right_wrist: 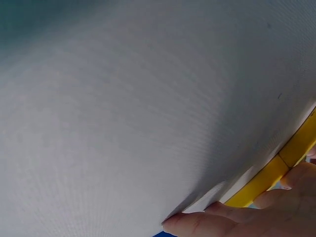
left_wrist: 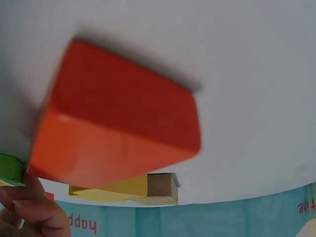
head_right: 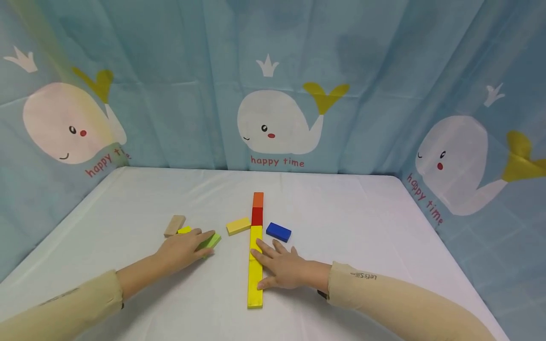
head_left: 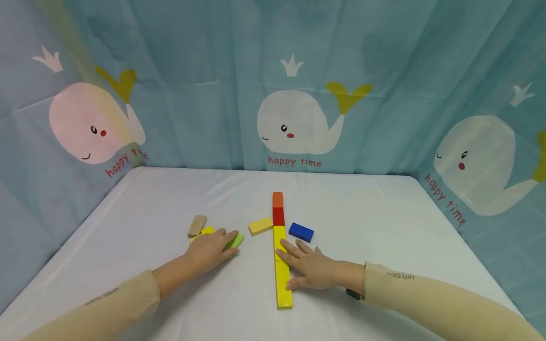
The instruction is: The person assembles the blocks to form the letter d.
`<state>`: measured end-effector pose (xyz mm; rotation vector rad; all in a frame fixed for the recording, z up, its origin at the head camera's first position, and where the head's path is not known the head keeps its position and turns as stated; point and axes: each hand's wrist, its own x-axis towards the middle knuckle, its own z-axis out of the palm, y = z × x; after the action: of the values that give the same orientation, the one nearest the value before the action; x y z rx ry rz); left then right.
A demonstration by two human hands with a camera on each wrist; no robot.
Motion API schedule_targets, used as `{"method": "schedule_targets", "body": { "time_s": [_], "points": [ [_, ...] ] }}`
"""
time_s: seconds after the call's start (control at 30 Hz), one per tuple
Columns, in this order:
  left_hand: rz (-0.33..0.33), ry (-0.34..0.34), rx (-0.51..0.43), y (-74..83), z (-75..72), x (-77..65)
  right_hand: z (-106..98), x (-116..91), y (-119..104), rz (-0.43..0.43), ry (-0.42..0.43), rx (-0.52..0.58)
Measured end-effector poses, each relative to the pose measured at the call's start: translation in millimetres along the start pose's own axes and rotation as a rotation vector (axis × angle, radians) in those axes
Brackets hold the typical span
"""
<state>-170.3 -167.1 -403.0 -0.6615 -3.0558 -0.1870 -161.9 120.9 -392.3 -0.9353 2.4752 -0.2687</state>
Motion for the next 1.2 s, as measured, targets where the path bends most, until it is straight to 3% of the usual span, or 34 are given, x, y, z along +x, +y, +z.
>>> {"method": "schedule_targets", "body": {
  "time_s": [0.5, 0.97, 1.2],
  "points": [
    [-0.016, -0.019, -0.02, 8.8, 2.5, 16.3, 1.8, 1.4, 3.2, 0.004, -0.005, -0.013],
    [-0.033, -0.05, 0.012, 13.1, 2.7, 20.2, 3.4, 2.3, 5.2, -0.004, 0.003, -0.026],
    [0.009, -0.027, 0.003, 6.3, -0.3, 20.0, 2.1, 1.6, 3.9, -0.006, 0.004, -0.021]
  ]
}}
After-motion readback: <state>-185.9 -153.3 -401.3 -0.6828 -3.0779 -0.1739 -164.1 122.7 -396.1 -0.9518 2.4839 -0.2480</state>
